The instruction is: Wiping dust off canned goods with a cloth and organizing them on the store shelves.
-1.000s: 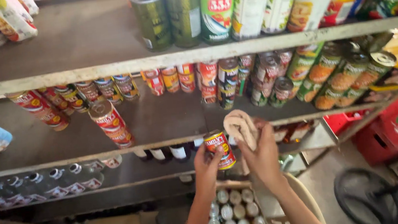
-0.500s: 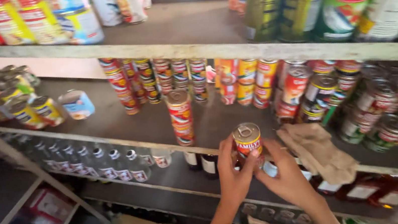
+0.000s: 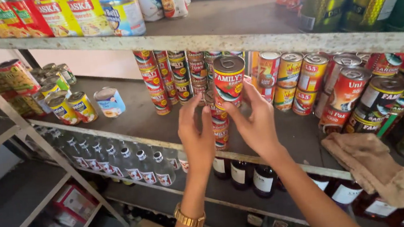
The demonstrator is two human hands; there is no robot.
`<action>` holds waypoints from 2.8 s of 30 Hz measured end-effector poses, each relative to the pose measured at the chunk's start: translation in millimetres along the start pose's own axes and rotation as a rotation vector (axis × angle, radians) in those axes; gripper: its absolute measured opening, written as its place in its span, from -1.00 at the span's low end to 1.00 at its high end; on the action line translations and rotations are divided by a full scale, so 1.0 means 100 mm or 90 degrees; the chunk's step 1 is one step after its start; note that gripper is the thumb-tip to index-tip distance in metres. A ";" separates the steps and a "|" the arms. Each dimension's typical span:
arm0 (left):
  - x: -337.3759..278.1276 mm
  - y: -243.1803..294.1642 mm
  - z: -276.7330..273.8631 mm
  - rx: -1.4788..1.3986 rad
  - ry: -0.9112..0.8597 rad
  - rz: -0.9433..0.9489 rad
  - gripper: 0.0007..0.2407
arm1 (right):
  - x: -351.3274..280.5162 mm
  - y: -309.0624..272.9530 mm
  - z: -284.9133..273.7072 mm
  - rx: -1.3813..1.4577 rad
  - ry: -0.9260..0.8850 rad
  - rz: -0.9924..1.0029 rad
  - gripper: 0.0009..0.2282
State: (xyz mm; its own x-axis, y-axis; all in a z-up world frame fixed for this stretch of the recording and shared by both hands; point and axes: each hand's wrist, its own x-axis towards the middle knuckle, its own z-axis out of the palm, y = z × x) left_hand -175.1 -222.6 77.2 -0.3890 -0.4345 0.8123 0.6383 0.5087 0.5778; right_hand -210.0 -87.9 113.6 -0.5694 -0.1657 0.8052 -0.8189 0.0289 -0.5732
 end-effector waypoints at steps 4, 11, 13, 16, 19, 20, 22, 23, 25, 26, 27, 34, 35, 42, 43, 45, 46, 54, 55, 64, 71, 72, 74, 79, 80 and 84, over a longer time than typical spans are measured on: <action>0.11 -0.13 0.10 0.000 0.014 0.018 -0.75 | 0.13 0.18 0.16 -0.003 0.019 -0.027 -0.54; 0.01 -0.38 0.18 -0.080 -0.029 -0.105 -0.71 | 0.11 0.29 0.28 0.017 0.025 0.008 -0.52; 0.03 -0.41 0.20 -0.180 -0.013 -0.099 -0.69 | 0.15 0.26 0.28 0.018 0.025 0.000 -0.51; 0.02 -0.35 0.18 -0.135 0.017 -0.125 -0.72 | 0.18 0.24 0.28 -0.024 0.008 0.006 -0.51; 0.01 -0.34 0.17 -0.132 0.019 -0.111 -0.73 | 0.20 0.31 0.30 -0.077 -0.003 0.000 -0.52; 0.01 -0.35 0.17 -0.133 0.014 -0.127 -0.72 | 0.20 0.33 0.30 -0.091 -0.001 -0.010 -0.52; 0.02 -0.35 0.18 -0.134 0.009 -0.143 -0.71 | 0.20 0.37 0.29 -0.104 0.001 -0.020 -0.52; 0.03 -0.34 0.18 -0.121 0.006 -0.138 -0.71 | 0.21 0.38 0.29 -0.110 -0.001 -0.015 -0.50; 0.03 -0.33 0.18 -0.107 0.000 -0.135 -0.71 | 0.18 0.36 0.28 -0.115 -0.003 -0.006 -0.49; 0.02 -0.33 0.18 -0.134 0.000 -0.149 -0.70 | 0.15 0.32 0.27 -0.091 -0.018 0.029 -0.46; 0.01 -0.33 0.18 -0.161 0.000 -0.162 -0.70 | 0.13 0.29 0.27 -0.066 -0.033 0.065 -0.44; -0.22 -0.34 0.07 -0.165 -0.033 -0.178 -0.66 | -0.44 0.88 0.26 0.022 -0.102 0.163 -0.44; -0.31 -0.40 0.05 -0.075 -0.049 -0.181 -0.65 | -0.57 1.00 0.28 0.044 -0.119 0.164 -0.47; -1.14 -0.07 0.27 0.077 -0.063 -0.216 -0.61 | -0.99 0.60 -0.62 -0.081 -0.143 0.235 -0.64; -1.19 0.03 0.41 0.064 -0.080 -0.220 -0.61 | -1.07 0.64 -0.85 -0.094 -0.129 0.246 -0.64; -1.30 0.24 0.67 0.009 -0.155 -0.364 -0.69 | -1.24 0.72 -1.32 -0.049 -0.069 0.289 -0.72; -1.34 0.35 0.83 0.001 -0.175 -0.369 -0.69 | -1.30 0.65 -1.53 -0.060 -0.053 0.301 -0.72; -1.94 0.66 2.09 -0.110 -0.396 -0.168 -0.61 | -1.25 -0.15 -2.62 -0.612 0.152 0.086 -0.52; -1.98 0.64 2.19 -0.118 -0.408 -0.168 -0.61 | -1.24 -0.07 -2.63 -0.622 0.159 0.094 -0.52; -2.09 0.99 2.47 -0.036 -0.480 -0.316 -0.63 | -1.40 0.02 -2.78 -0.486 -0.035 0.178 -0.47; -2.24 1.45 2.77 -0.139 -0.454 -0.174 -0.78 | -2.04 0.03 -3.47 -0.545 0.422 0.369 -0.68; -2.32 1.43 2.90 -0.140 -0.497 -0.221 -0.76 | -2.10 0.10 -3.62 -0.647 0.460 0.306 -0.67; -2.48 1.38 3.20 -0.150 -0.495 -0.216 -0.70 | -1.82 -0.13 -3.72 -0.646 0.441 0.322 -0.61; -2.63 1.43 3.65 -0.210 -0.485 -0.227 -0.53 | -1.35 -0.16 -3.99 -0.662 0.260 0.434 -0.53; -2.64 1.44 3.71 -0.227 -0.499 -0.292 -0.50 | -1.31 -0.10 -4.05 -0.638 0.212 0.449 -0.44; -2.77 1.36 3.84 -0.233 -0.475 -0.332 -0.45 | -1.24 0.12 -4.20 -0.554 0.111 0.546 -0.33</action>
State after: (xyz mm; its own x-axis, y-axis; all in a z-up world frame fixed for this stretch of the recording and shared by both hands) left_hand -235.5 251.8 -38.8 -0.9202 0.1058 0.3768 0.3848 0.0700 0.9203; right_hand -179.0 347.2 71.3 -0.8931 0.3626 0.2664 0.0874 0.7205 -0.6879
